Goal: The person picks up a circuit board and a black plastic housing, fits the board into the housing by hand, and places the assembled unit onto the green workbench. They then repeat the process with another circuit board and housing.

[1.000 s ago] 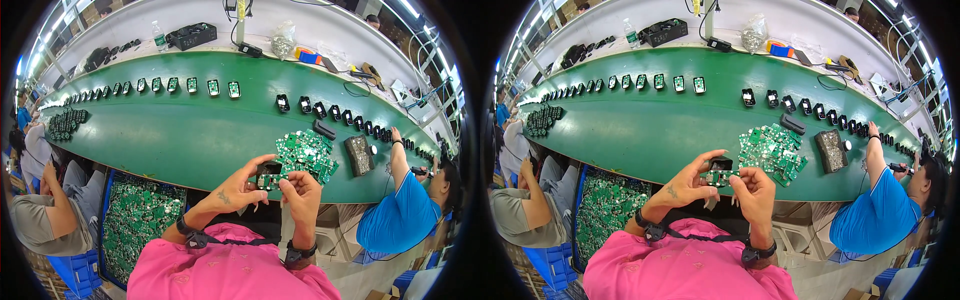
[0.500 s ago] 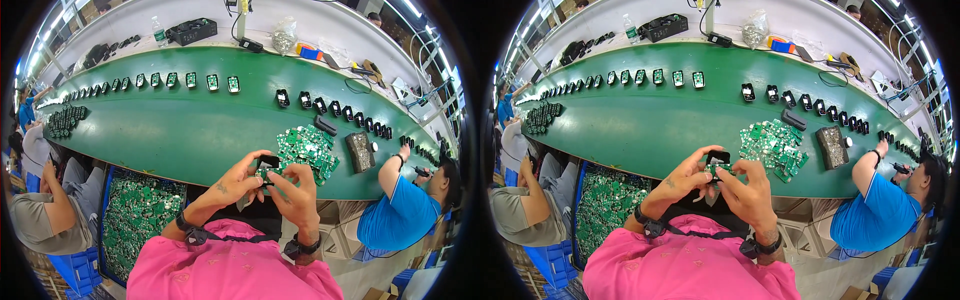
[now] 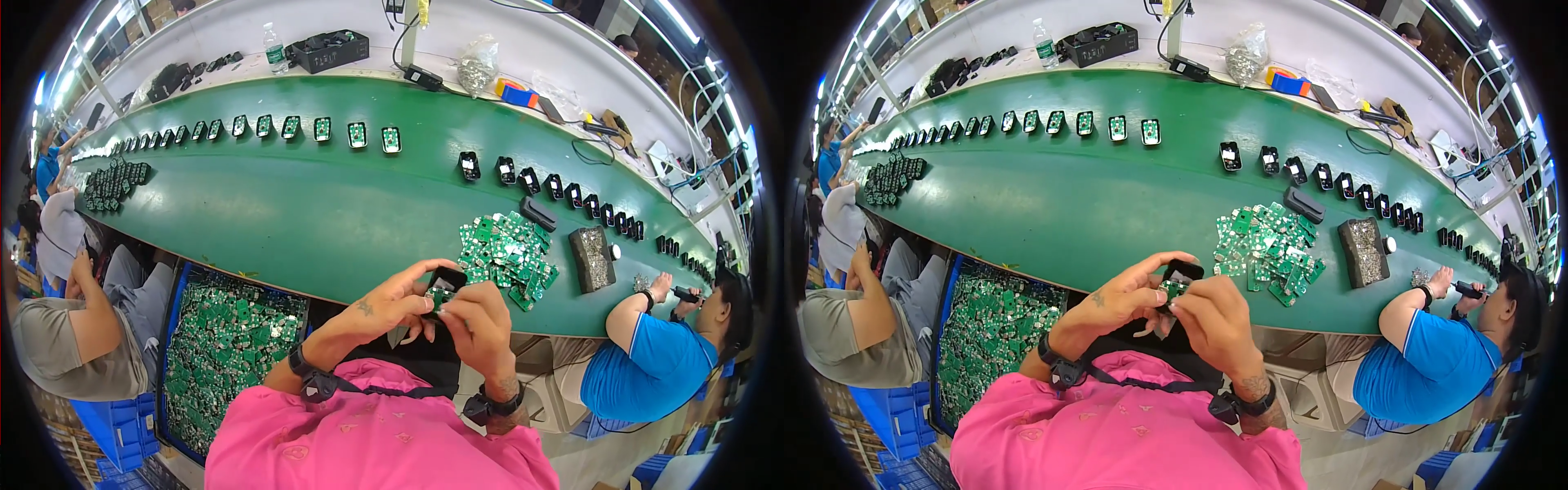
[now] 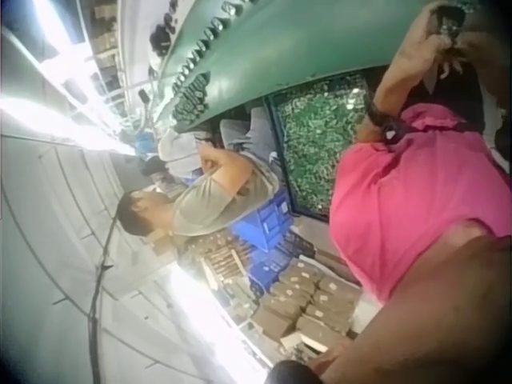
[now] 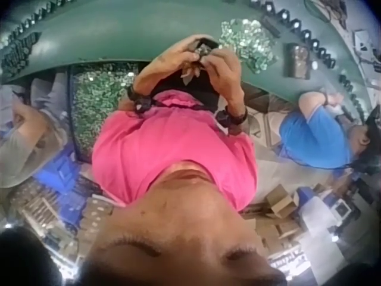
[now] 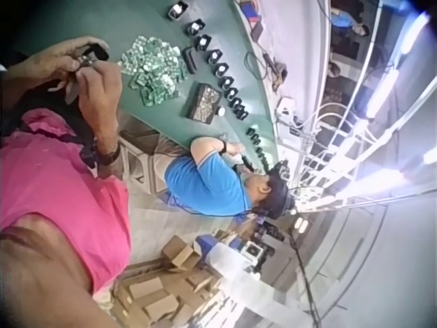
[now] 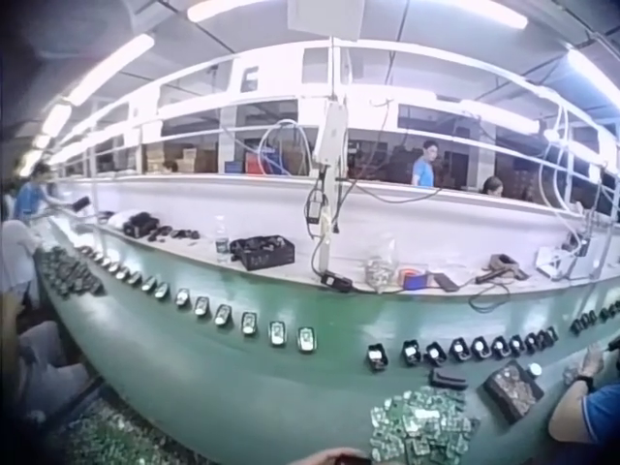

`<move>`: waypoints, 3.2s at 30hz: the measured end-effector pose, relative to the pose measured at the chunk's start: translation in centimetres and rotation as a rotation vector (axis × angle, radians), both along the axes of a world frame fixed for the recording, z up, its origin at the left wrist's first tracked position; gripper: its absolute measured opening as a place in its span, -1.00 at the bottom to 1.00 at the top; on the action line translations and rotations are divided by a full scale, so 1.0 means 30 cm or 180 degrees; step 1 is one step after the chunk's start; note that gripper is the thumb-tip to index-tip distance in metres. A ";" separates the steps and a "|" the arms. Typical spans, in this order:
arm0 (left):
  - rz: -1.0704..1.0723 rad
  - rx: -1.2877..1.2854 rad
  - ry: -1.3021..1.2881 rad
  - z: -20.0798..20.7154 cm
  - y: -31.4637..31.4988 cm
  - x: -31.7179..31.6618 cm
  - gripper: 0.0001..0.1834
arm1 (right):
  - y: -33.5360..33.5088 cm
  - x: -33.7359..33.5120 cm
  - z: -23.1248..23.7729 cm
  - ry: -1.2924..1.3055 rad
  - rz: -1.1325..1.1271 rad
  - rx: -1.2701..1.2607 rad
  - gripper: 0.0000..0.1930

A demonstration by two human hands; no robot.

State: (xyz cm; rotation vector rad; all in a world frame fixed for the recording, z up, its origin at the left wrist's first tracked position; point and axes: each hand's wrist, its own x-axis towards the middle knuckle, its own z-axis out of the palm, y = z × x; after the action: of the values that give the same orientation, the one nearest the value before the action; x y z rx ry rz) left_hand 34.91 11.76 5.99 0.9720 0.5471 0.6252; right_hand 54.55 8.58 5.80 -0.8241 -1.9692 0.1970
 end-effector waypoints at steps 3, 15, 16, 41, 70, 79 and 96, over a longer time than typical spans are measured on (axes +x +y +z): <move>0.0289 0.0132 -0.0135 -0.005 -0.023 0.026 -0.32 | -0.040 -0.027 -0.037 0.0725 -0.0538 -0.0393 -0.89; 0.1590 0.1088 0.0479 -0.034 -0.058 0.107 -0.36 | -0.038 -0.070 -0.053 0.0888 -0.0894 -0.0336 -0.88; 0.1593 0.1088 0.0479 -0.029 -0.060 0.105 -0.36 | -0.037 -0.069 -0.055 0.0822 -0.0767 -0.0208 -0.84; 0.2190 0.2488 0.0941 -0.024 -0.084 0.081 -0.39 | -0.026 -0.058 0.036 0.0277 -0.0514 -0.1014 -0.94; 0.0742 0.0420 -0.0073 -0.131 -0.016 0.083 -0.22 | -0.045 0.009 -0.088 0.2165 -0.0675 -0.2920 -0.89; 0.1307 0.1046 0.0194 -0.158 -0.023 0.081 -0.29 | -0.046 -0.063 -0.102 0.2410 -0.0017 -0.2818 -0.81; 0.1731 0.2117 0.1407 -0.089 -0.089 0.097 -0.37 | -0.057 -0.041 -0.067 0.1723 -0.0846 -0.2419 -0.87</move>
State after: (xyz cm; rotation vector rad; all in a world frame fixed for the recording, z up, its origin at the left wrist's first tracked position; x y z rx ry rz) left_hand 37.81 9.09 3.31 1.6268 1.0502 1.1286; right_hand 53.32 6.88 3.80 -1.3316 -1.2382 0.9414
